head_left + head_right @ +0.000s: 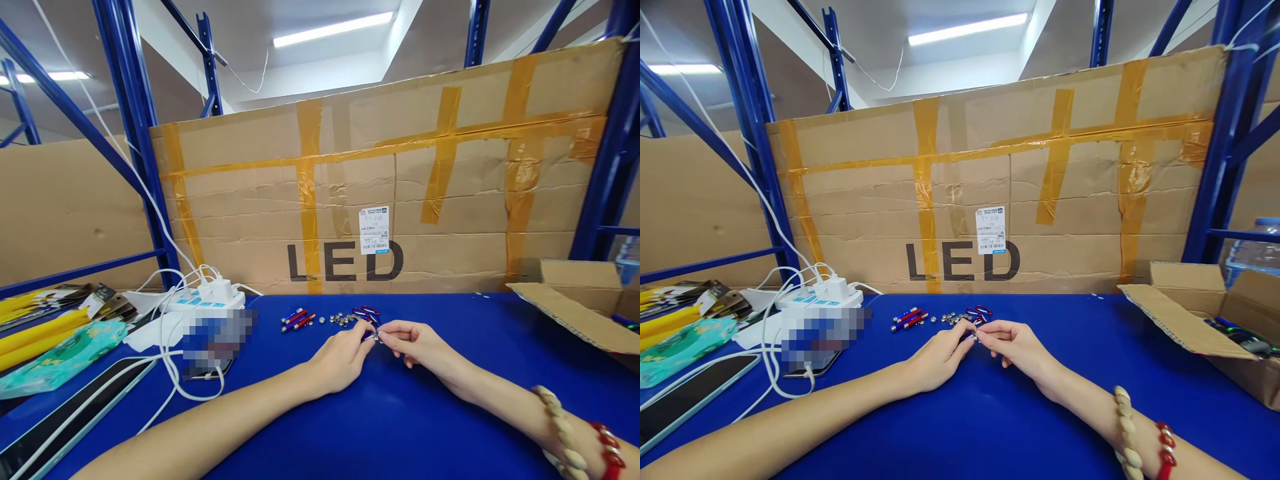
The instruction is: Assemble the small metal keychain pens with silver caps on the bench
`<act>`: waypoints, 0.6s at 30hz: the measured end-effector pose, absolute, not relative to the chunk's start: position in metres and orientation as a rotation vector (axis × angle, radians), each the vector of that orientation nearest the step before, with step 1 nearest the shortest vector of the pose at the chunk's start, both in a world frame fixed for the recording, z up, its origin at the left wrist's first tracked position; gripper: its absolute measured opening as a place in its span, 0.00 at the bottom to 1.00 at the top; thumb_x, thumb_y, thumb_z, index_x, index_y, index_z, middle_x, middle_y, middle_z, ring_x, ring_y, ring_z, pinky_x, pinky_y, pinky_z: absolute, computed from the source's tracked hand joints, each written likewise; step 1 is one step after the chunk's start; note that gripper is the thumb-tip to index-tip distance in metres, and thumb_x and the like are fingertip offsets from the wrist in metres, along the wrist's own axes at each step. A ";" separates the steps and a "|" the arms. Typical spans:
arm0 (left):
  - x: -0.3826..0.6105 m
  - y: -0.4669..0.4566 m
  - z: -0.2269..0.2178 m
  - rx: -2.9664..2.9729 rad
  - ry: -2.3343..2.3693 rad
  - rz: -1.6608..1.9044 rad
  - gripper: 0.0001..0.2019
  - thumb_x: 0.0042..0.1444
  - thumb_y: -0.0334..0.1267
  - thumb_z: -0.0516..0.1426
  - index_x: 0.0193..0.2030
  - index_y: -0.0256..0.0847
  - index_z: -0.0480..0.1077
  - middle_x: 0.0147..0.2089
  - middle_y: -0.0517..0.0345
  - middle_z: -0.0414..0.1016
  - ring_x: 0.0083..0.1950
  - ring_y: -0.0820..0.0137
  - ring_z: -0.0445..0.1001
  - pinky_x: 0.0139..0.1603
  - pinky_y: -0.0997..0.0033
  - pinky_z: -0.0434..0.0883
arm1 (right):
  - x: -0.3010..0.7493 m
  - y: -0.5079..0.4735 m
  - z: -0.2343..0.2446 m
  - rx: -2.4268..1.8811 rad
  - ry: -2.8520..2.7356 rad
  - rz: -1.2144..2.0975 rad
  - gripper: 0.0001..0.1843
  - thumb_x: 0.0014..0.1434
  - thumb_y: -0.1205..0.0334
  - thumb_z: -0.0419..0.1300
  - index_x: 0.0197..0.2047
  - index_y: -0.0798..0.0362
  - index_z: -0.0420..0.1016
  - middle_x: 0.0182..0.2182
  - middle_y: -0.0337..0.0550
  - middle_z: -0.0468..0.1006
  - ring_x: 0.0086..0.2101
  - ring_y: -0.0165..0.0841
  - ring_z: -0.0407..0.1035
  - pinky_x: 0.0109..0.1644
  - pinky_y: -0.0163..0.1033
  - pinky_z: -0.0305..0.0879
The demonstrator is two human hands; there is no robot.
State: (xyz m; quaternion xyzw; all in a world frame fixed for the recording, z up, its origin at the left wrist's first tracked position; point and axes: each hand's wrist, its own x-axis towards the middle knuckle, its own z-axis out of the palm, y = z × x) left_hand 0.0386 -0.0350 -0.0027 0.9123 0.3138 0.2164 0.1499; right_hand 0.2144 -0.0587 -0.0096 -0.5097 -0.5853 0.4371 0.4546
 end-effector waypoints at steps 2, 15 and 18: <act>0.039 -0.035 -0.002 2.612 0.895 0.622 0.12 0.62 0.41 0.40 0.47 0.43 0.57 0.34 0.58 0.69 0.36 0.69 0.70 0.34 0.72 0.64 | 0.215 -0.059 -0.009 -1.236 -1.444 1.087 0.27 0.36 0.41 0.65 0.34 0.54 0.75 0.22 0.39 0.68 0.22 0.24 0.59 0.19 0.27 0.55; 0.040 -0.035 -0.002 2.616 0.863 0.630 0.12 0.61 0.40 0.40 0.47 0.44 0.57 0.35 0.58 0.70 0.36 0.69 0.70 0.35 0.71 0.64 | 0.209 -0.069 0.002 -1.227 -1.361 1.147 0.22 0.39 0.43 0.65 0.25 0.56 0.73 0.23 0.38 0.69 0.21 0.22 0.58 0.20 0.26 0.55; 0.041 -0.034 -0.003 2.623 0.863 0.645 0.11 0.61 0.40 0.40 0.47 0.44 0.56 0.40 0.57 0.70 0.38 0.69 0.70 0.38 0.70 0.65 | 0.209 -0.069 0.002 -1.217 -1.338 1.131 0.22 0.39 0.43 0.65 0.25 0.56 0.73 0.24 0.38 0.69 0.21 0.22 0.57 0.20 0.26 0.55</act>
